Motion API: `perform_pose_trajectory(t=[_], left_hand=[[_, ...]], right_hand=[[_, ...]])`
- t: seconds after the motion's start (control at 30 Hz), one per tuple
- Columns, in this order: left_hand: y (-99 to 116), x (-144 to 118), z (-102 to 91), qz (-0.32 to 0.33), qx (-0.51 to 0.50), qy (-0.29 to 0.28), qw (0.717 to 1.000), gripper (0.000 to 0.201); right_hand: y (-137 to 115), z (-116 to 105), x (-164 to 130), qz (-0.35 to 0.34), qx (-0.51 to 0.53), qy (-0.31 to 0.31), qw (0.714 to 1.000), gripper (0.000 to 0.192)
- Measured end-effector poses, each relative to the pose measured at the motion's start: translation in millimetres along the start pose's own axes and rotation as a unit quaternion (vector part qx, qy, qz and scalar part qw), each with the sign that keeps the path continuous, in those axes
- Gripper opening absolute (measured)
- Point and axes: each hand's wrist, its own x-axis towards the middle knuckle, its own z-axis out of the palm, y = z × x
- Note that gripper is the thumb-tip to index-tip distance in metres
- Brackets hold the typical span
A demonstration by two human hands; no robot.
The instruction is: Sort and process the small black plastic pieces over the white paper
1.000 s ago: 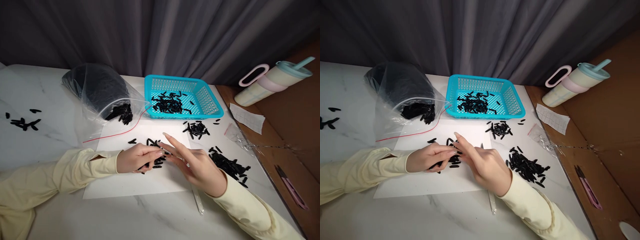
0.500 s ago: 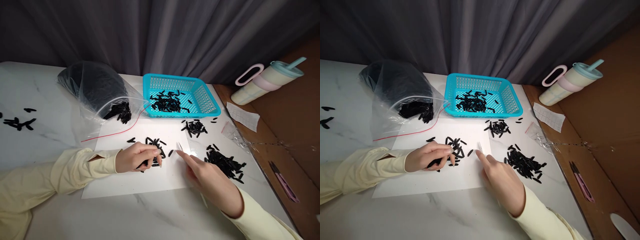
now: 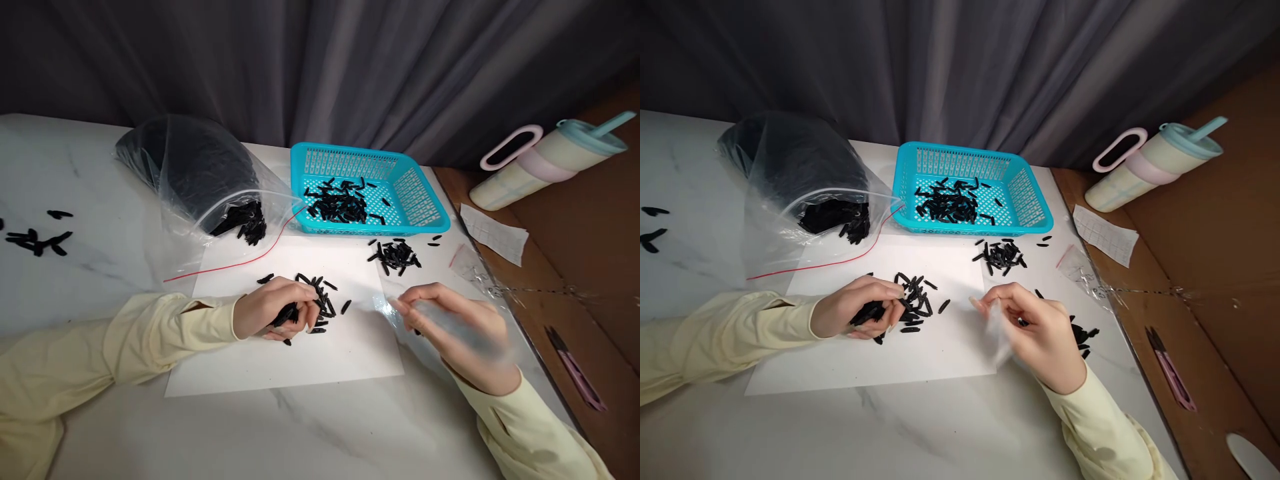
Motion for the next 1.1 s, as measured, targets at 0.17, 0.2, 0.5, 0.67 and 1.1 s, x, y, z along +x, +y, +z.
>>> perform_pose_trajectory(t=[0.17, 0.2, 0.5, 0.67, 1.1], left_hand=[[0.0, -0.1, 1.1, 0.010, -0.001, -0.002, 1.000, 0.038], [-0.1, 0.1, 1.1, 0.013, -0.006, -0.001, 1.000, 0.038], [6.9, -6.9, 5.3, 0.077, -0.039, 0.004, 0.996, 0.033], [17.0, -16.7, 11.4, 0.120, -0.028, 0.002, 0.992, 0.032], [24.1, -42.8, 29.1, 0.188, 0.033, 0.033, 0.981, 0.036]], right_hand=[[0.4, 11.6, 1.6, -0.003, 0.024, -0.021, 0.999, 0.040], [1.3, 14.6, 2.2, -0.002, 0.024, -0.037, 0.999, 0.042], [-2.3, 10.8, 11.8, 0.057, -0.011, -0.209, 0.976, 0.025], [-50.3, -22.8, 28.7, 0.085, 0.092, -0.176, 0.976, 0.021], [-92.2, -18.8, 46.4, 0.023, 0.196, -0.130, 0.972, 0.004]])
